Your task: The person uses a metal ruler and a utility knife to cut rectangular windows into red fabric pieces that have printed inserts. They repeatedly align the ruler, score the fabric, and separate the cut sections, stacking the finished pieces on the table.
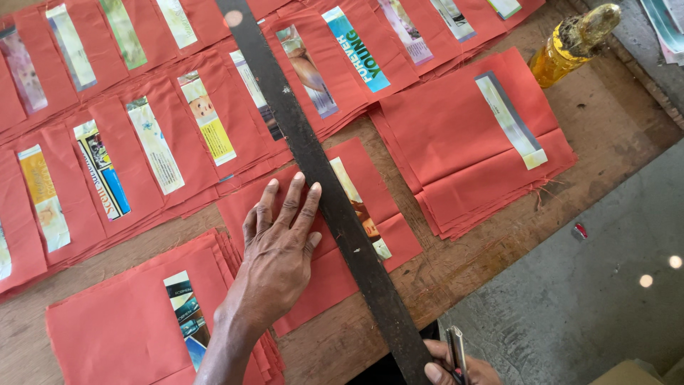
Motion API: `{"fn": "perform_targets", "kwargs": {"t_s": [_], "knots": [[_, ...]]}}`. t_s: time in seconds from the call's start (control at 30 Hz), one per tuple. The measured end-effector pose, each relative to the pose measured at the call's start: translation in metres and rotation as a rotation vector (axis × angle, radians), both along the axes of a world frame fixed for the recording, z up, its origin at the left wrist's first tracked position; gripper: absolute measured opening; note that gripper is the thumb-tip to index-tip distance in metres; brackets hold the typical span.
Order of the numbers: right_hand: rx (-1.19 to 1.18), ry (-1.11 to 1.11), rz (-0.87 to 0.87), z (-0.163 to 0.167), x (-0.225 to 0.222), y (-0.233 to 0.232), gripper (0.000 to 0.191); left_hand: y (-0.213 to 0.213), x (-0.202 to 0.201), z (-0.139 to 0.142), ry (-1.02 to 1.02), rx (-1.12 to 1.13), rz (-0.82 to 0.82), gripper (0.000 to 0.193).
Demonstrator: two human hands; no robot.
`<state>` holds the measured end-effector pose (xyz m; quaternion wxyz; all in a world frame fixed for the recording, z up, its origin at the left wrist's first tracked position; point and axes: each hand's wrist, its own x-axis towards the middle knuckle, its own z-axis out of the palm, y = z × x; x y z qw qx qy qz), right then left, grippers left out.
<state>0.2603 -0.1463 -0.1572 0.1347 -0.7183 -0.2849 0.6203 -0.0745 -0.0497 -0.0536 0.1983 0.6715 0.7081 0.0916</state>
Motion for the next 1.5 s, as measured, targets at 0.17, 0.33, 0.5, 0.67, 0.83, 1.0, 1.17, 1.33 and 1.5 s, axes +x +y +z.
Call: {"fn": "perform_targets", "kwargs": {"t_s": [0.17, 0.33, 0.5, 0.67, 0.83, 1.0, 1.17, 1.33, 1.5], "knots": [[-0.006, -0.051, 0.037, -0.009, 0.004, -0.003, 0.042, 0.000, 0.000, 0.000, -0.005, 0.000, 0.003, 0.065], [-0.019, -0.022, 0.064, -0.010, 0.006, -0.002, 0.042, 0.000, 0.000, 0.002, -0.015, -0.021, 0.006, 0.062], [0.035, 0.085, 0.117, -0.006, 0.009, 0.002, 0.043, 0.000, -0.001, 0.002, -0.029, -0.004, 0.001, 0.064], [0.019, 0.109, 0.132, 0.000, 0.010, 0.005, 0.043, 0.000, -0.001, 0.003, -0.025, -0.004, 0.002, 0.062], [0.013, 0.077, 0.126, -0.006, 0.016, 0.002, 0.042, 0.000, -0.001, 0.001, -0.027, 0.013, -0.002, 0.061], [0.416, -0.170, 0.479, -0.016, 0.029, 0.007, 0.042, 0.000, -0.002, -0.002, -0.028, 0.022, -0.010, 0.061], [0.625, 0.151, 0.077, 0.012, 0.046, 0.030, 0.039, 0.003, 0.002, -0.002, 0.017, 0.025, -0.037, 0.066], [0.987, 0.478, 0.133, 0.075, 0.030, 0.086, 0.029, 0.006, 0.002, 0.003, 0.022, 0.079, -0.054, 0.064], [0.952, 0.457, 0.202, 0.114, -0.018, 0.125, 0.015, 0.008, 0.009, 0.007, -0.153, 0.211, -0.044, 0.097]]}}
